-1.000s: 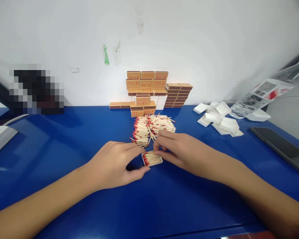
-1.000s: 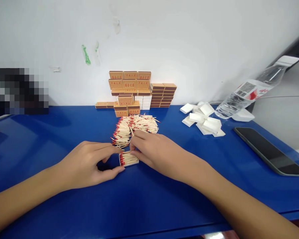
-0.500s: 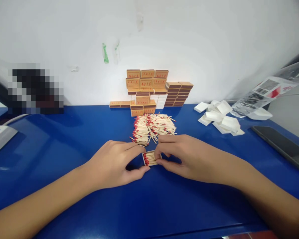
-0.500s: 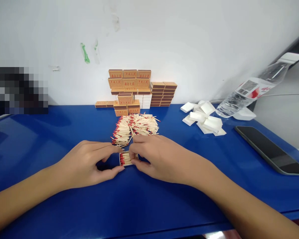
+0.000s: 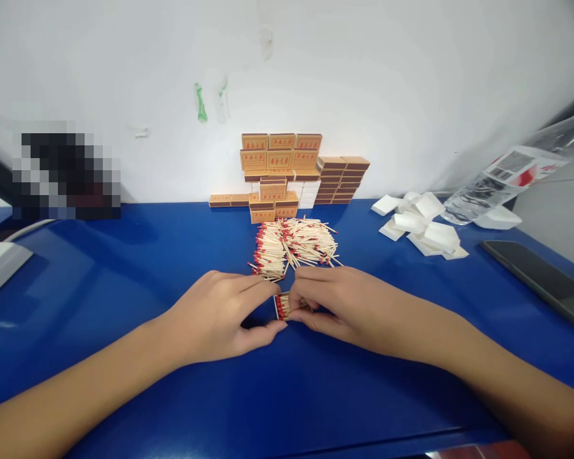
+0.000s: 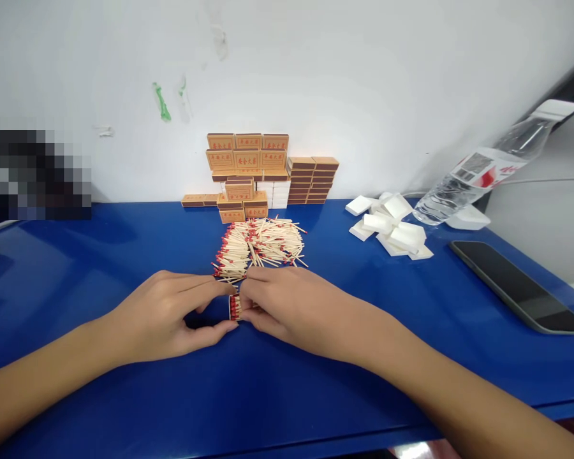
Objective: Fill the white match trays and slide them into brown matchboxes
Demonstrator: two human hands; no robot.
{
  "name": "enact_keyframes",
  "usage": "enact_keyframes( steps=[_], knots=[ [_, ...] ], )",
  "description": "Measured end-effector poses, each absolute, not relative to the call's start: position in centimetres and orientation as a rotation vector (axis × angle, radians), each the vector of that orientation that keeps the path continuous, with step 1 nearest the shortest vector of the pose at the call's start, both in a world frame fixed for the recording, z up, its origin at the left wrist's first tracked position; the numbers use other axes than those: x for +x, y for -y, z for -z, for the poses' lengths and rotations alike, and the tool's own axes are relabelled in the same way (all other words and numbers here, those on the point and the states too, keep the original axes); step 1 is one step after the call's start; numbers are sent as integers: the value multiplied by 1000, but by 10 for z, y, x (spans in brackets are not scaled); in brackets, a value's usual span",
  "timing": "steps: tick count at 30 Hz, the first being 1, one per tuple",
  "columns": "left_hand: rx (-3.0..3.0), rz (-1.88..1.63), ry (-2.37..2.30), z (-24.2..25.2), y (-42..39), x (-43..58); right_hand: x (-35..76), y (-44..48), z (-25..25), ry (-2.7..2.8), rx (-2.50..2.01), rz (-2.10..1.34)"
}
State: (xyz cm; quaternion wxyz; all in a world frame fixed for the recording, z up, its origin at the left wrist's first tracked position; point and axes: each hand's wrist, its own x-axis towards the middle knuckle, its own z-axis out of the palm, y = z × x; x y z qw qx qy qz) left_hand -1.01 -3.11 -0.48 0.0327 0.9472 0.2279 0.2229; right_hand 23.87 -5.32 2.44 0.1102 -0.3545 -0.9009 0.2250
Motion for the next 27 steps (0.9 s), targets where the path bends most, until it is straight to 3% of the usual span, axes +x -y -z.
enact_keyframes(
  steps=[11,21,27],
  knots=[
    [2887,-725,-694,6,32,-10,244,52,-29,2563,-1060,-536],
    [2880,-712,-695,4,32,-9,238,53,-26,2545,-1009,-678],
    [2895,-717,-701,5,31,-9,241,50,-23,2537,-1077,-550]
  ],
)
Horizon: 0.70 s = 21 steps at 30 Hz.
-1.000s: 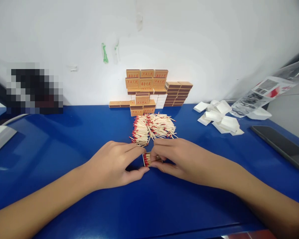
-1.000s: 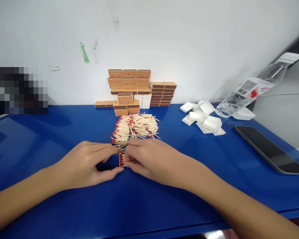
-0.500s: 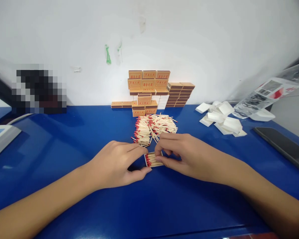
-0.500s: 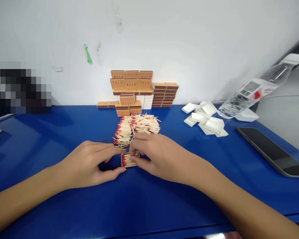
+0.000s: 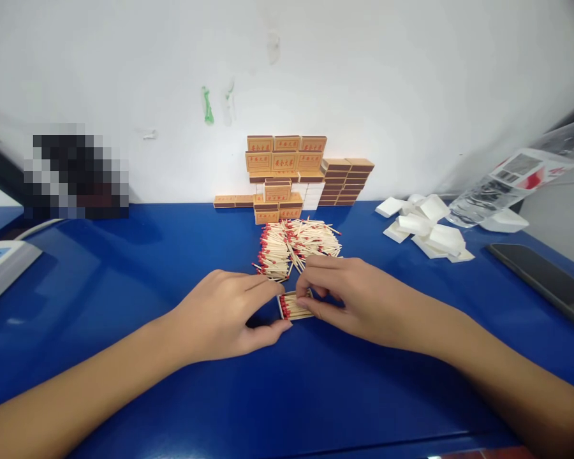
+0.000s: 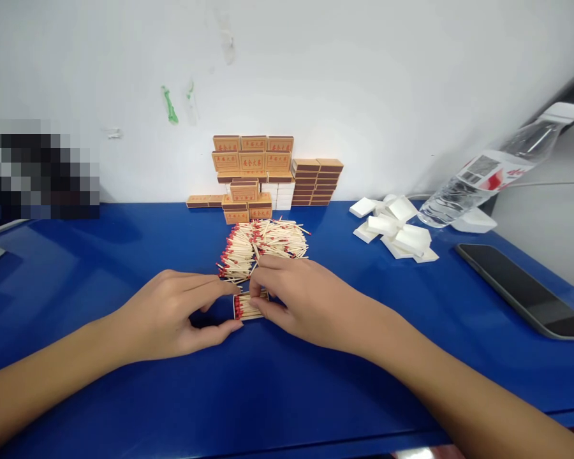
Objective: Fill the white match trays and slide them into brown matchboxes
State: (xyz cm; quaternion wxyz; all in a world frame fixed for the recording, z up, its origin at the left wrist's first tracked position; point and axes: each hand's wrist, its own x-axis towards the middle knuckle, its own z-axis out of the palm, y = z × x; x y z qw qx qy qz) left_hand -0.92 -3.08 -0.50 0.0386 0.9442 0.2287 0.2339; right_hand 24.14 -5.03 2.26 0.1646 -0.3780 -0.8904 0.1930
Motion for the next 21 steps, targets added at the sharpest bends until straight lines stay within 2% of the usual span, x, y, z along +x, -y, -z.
enact_keyframes(
  steps=[21],
  knots=[
    [2912,-726,-719,5,31,-10,248,51,-26,2689,-1121,-658]
  ],
)
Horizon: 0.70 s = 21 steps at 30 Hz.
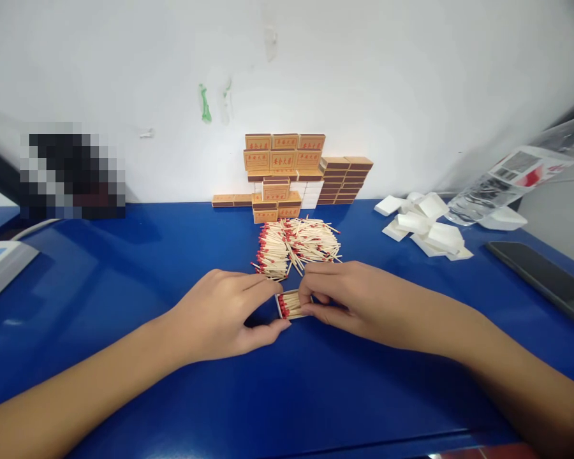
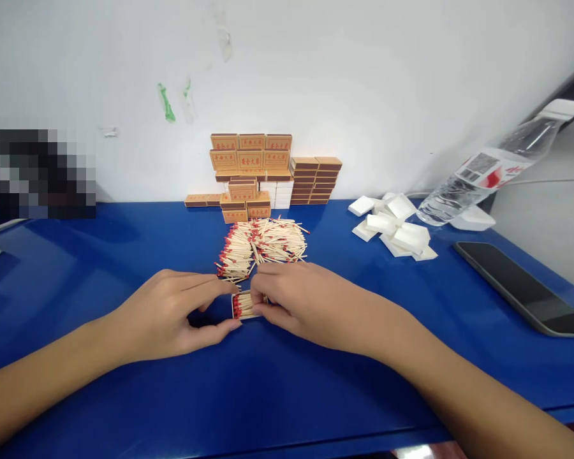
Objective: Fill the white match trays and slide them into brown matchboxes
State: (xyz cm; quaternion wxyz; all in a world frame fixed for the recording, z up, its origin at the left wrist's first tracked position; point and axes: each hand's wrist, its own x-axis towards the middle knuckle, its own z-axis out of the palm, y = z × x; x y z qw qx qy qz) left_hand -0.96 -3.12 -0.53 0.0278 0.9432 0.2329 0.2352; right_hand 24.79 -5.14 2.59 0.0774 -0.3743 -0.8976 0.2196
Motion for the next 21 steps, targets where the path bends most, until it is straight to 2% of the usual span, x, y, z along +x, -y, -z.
enact_keyframes(
  steps=[7,16,21],
  knots=[
    [2896,-733,-713,5,31,-9,249,52,-28,2642,-1129,-668],
    [2893,-733,-710,6,32,-9,261,26,-13,2392,-1368,-102],
    [2889,-718,-719,3,33,-9,249,32,-15,2348,-1157,-290]
  ],
)
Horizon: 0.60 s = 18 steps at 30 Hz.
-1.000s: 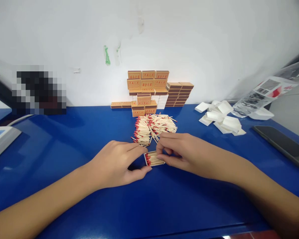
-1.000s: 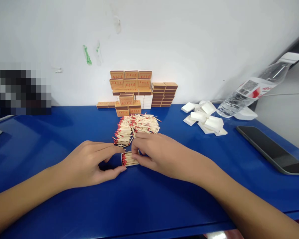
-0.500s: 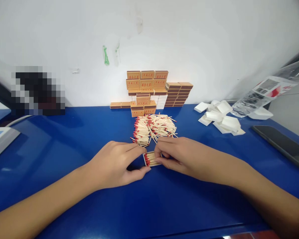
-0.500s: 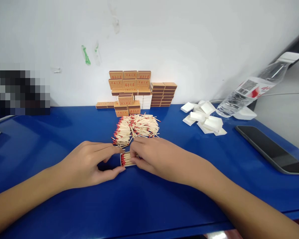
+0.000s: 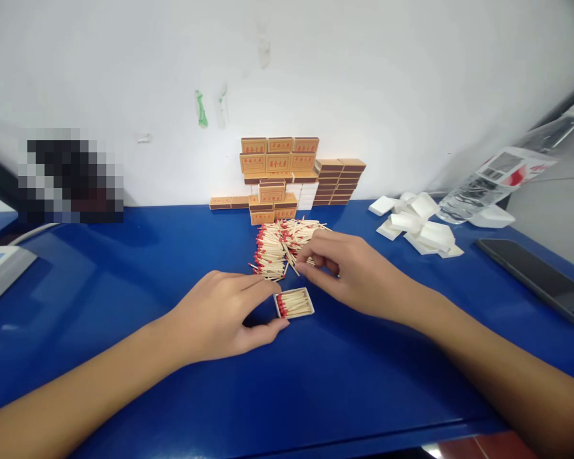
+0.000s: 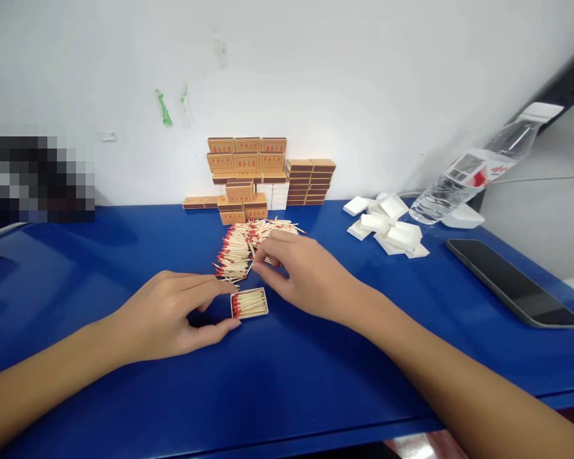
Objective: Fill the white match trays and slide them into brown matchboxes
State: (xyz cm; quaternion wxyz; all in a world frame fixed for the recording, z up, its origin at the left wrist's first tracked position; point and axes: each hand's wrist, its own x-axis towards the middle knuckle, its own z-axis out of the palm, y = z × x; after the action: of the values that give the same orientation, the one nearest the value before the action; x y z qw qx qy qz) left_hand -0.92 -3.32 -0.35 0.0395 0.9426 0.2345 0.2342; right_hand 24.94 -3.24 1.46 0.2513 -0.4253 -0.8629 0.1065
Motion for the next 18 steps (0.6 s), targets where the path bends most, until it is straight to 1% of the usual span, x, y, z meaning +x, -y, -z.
enact_keyframes(
  steps=[4,10,14,18],
  knots=[
    [2881,-698,-725,3,33,-10,244,43,-23,2427,-1021,-477],
    [2884,-706,-731,4,32,-10,241,45,-22,2465,-1062,-651],
    [2874,-691,-739,5,33,-10,242,44,-24,2447,-1099,-576],
    [2858,-679,-746,4,33,-10,256,34,-29,2420,-1160,-361]
  ],
)
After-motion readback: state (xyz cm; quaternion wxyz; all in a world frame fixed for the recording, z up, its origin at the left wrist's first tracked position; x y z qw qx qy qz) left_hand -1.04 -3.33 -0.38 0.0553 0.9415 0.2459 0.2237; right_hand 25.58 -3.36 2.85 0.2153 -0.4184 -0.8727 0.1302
